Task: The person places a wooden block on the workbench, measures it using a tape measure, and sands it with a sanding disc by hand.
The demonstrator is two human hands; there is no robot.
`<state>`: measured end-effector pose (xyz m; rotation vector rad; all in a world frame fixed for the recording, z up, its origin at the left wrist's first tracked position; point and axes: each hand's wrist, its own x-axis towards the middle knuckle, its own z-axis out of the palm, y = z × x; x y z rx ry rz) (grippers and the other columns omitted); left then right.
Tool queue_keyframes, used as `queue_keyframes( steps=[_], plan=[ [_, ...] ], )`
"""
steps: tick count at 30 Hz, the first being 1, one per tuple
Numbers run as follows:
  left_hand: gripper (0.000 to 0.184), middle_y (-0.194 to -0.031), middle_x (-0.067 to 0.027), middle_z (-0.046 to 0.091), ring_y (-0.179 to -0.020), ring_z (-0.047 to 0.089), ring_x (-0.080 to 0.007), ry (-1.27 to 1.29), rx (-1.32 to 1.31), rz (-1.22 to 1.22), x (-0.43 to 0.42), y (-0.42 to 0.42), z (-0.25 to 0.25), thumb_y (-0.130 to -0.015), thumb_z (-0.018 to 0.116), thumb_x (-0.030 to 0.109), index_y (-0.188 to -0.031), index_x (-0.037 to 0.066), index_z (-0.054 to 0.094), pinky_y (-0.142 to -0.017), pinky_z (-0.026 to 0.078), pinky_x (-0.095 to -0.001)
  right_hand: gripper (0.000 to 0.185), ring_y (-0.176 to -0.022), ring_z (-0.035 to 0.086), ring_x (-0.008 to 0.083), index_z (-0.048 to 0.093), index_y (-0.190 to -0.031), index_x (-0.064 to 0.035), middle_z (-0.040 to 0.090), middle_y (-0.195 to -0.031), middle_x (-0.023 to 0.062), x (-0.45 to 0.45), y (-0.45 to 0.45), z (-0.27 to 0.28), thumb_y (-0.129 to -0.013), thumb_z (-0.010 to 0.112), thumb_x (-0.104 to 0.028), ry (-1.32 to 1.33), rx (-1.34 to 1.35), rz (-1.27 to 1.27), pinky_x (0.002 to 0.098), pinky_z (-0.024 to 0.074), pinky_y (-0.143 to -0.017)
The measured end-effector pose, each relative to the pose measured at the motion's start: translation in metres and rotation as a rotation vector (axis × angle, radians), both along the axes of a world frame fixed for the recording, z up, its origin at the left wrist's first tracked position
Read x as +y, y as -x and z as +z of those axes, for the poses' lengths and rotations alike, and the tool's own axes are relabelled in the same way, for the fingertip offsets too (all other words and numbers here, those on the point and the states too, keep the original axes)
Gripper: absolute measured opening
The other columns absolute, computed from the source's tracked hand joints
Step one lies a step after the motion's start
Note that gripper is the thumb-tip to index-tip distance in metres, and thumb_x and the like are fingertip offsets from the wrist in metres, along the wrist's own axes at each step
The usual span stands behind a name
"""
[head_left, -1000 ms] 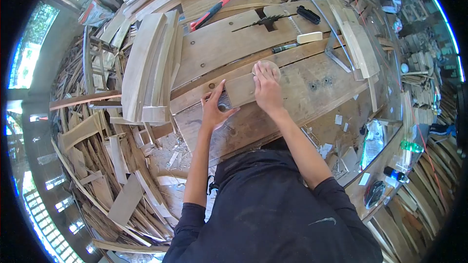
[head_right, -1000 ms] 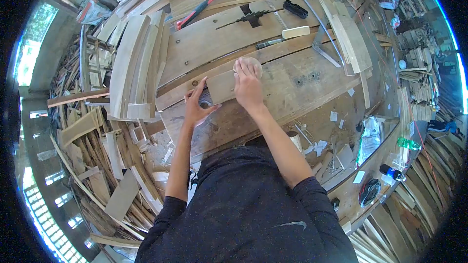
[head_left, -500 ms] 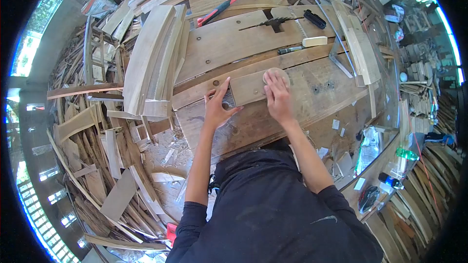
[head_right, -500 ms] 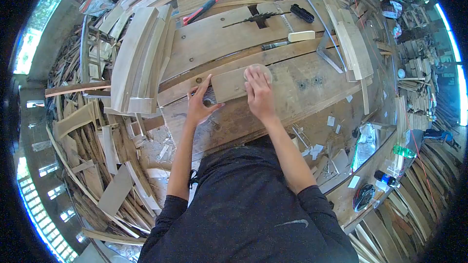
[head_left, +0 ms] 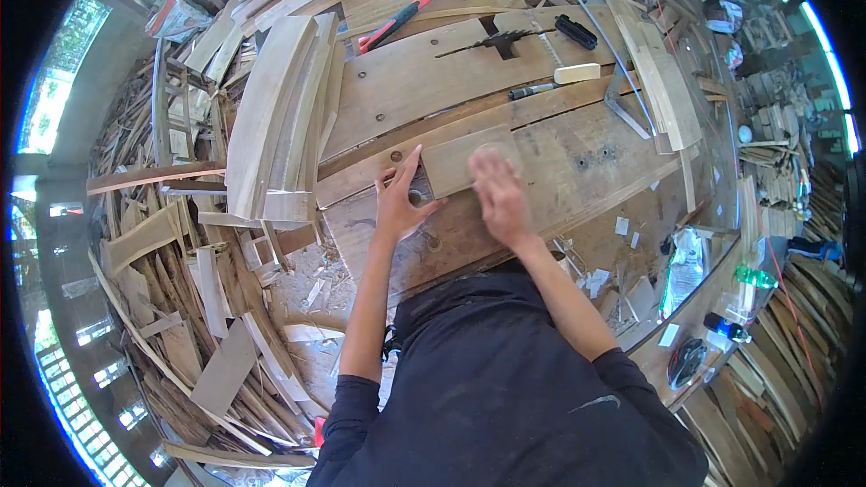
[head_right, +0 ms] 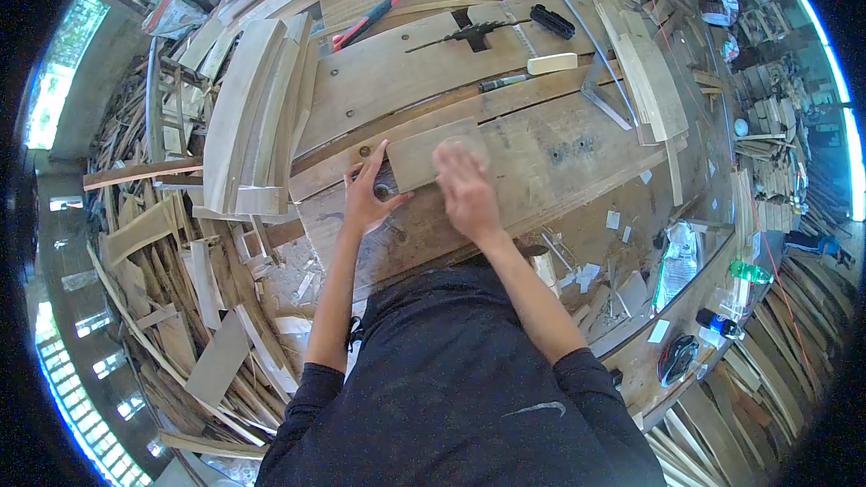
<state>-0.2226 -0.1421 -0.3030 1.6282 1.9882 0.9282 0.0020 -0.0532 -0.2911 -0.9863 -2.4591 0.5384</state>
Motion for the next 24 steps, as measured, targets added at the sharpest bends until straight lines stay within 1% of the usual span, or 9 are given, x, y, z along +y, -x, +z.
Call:
queue_keyframes(
  steps=[1, 3, 6, 9, 13, 16, 18, 22, 24],
  plan=[
    [0.114, -0.156, -0.0067, 0.058, -0.139, 0.056, -0.0241, 0.001, 0.011, 0.002, 0.0, 0.0, -0.003, -0.073, 0.092, 0.047, -0.167, 0.02, 0.033, -0.121, 0.027, -0.0436, 0.044, -0.154, 0.042, 0.0316, 0.057, -0.153, -0.0105, 0.053, -0.161, 0.01, -0.009, 0.005, 0.002, -0.111, 0.052, -0.023, 0.0, -0.002, -0.006, 0.0472, 0.0262, -0.128],
    [0.114, -0.156, -0.007, 0.058, -0.139, 0.056, -0.0243, -0.004, 0.021, -0.006, -0.001, 0.002, -0.008, -0.073, 0.092, 0.046, -0.167, 0.02, 0.033, -0.12, 0.028, -0.0437, 0.044, -0.152, 0.044, 0.0317, 0.06, -0.15, -0.0101, 0.056, -0.158, 0.0098, -0.022, 0.013, 0.005, -0.11, 0.052, -0.026, -0.005, 0.031, 0.168, 0.0471, 0.03, -0.126],
    [0.115, -0.156, -0.0077, 0.058, -0.138, 0.057, -0.0251, -0.026, 0.043, -0.022, -0.001, 0.002, -0.011, -0.073, 0.092, 0.047, -0.167, 0.019, 0.033, -0.12, 0.028, -0.0445, 0.043, -0.152, 0.045, 0.031, 0.061, -0.149, -0.0107, 0.057, -0.156, 0.0103, -0.017, 0.012, 0.009, -0.11, 0.053, -0.027, 0.058, 0.078, 0.226, 0.0468, 0.0304, -0.126],
    [0.115, -0.156, -0.009, 0.058, -0.138, 0.056, -0.0258, -0.025, 0.042, -0.011, 0.002, 0.001, -0.007, -0.074, 0.091, 0.047, -0.167, 0.017, 0.032, -0.119, 0.028, -0.045, 0.044, -0.154, 0.042, 0.0284, 0.059, -0.152, -0.0124, 0.053, -0.16, 0.0089, 0.016, 0.0, 0.007, -0.11, 0.054, -0.025, 0.104, 0.025, 0.114, 0.0462, 0.0278, -0.128],
    [0.117, -0.158, -0.0103, 0.055, -0.142, 0.053, -0.0251, 0.032, 0.049, -0.02, -0.003, 0.002, -0.006, -0.075, 0.09, 0.05, -0.169, 0.016, 0.029, -0.119, 0.027, -0.0459, 0.044, -0.153, 0.042, 0.03, 0.059, -0.151, -0.0117, 0.053, -0.16, 0.0107, 0.061, 0.0, 0.012, -0.113, 0.047, -0.03, 0.097, -0.061, 0.022, 0.0479, 0.0284, -0.128],
    [0.118, -0.161, -0.0097, 0.052, -0.144, 0.052, -0.0244, -0.011, 0.025, -0.037, 0.001, 0.004, -0.011, -0.075, 0.089, 0.051, -0.169, 0.017, 0.027, -0.119, 0.027, -0.0463, 0.045, -0.153, 0.042, 0.0311, 0.057, -0.153, -0.0114, 0.052, -0.16, 0.0124, 0.048, 0.03, 0.013, -0.112, 0.047, -0.028, 0.068, -0.14, 0.164, 0.0488, 0.0291, -0.128],
    [0.116, -0.165, -0.0085, 0.048, -0.143, 0.053, -0.0248, -0.011, 0.002, -0.049, 0.0, 0.005, -0.012, -0.075, 0.089, 0.047, -0.169, 0.017, 0.028, -0.119, 0.027, -0.0465, 0.048, -0.153, 0.042, 0.0331, 0.055, -0.153, -0.0064, 0.054, -0.158, 0.0153, 0.026, 0.05, 0.013, -0.11, 0.048, -0.025, 0.056, -0.08, 0.263, 0.0489, 0.0297, -0.127],
    [0.115, -0.164, -0.009, 0.049, -0.143, 0.054, -0.0251, -0.016, -0.039, -0.073, -0.002, 0.011, -0.018, -0.072, 0.089, 0.038, -0.168, 0.017, 0.03, -0.119, 0.028, -0.0467, 0.047, -0.15, 0.046, 0.0349, 0.057, -0.149, -0.0012, 0.055, -0.156, 0.0162, -0.012, 0.07, 0.013, -0.107, 0.053, -0.023, 0.013, 0.05, 0.196, 0.0501, 0.0311, -0.126],
    [0.115, -0.163, -0.0094, 0.05, -0.143, 0.054, -0.0254, -0.027, -0.037, -0.072, -0.001, 0.01, -0.017, -0.072, 0.09, 0.039, -0.168, 0.017, 0.03, -0.12, 0.028, -0.0466, 0.047, -0.149, 0.048, 0.0342, 0.058, -0.148, -0.0014, 0.056, -0.156, 0.0157, -0.007, 0.06, 0.013, -0.107, 0.053, -0.023, -0.005, 0.055, 0.202, 0.049, 0.0319, -0.126]
  ],
)
